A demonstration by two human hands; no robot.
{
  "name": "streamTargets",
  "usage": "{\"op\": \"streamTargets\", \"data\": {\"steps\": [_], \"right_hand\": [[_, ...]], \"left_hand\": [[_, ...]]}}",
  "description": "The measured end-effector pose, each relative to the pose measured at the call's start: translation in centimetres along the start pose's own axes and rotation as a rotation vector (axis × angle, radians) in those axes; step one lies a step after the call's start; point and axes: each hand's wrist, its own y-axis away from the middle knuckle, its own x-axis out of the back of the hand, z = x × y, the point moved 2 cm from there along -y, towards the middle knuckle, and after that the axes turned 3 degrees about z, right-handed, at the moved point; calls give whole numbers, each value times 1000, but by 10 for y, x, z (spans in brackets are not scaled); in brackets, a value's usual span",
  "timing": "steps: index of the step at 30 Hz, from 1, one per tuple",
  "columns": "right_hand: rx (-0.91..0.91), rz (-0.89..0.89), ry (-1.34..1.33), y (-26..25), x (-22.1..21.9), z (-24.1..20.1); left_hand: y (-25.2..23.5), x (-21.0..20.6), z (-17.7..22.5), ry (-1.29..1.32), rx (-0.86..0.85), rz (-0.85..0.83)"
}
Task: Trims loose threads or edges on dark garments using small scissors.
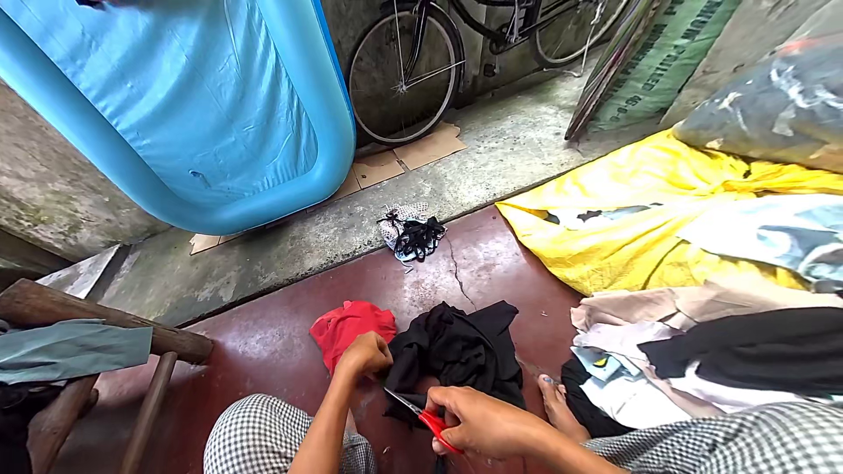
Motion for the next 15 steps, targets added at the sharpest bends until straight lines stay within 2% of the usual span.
{"op": "streamTargets", "data": {"steps": [4,7,12,15], "right_hand": [[18,68,-17,1,4,-1],[51,167,-76,-1,9,0],[127,318,-231,-2,12,-5],[183,379,-343,-4,11,-8]], "left_hand": [[13,30,11,582,-193,296],[25,40,23,920,-307,424],[45,47,33,1135,-400,572],[57,51,36,1175,-440,568]]}}
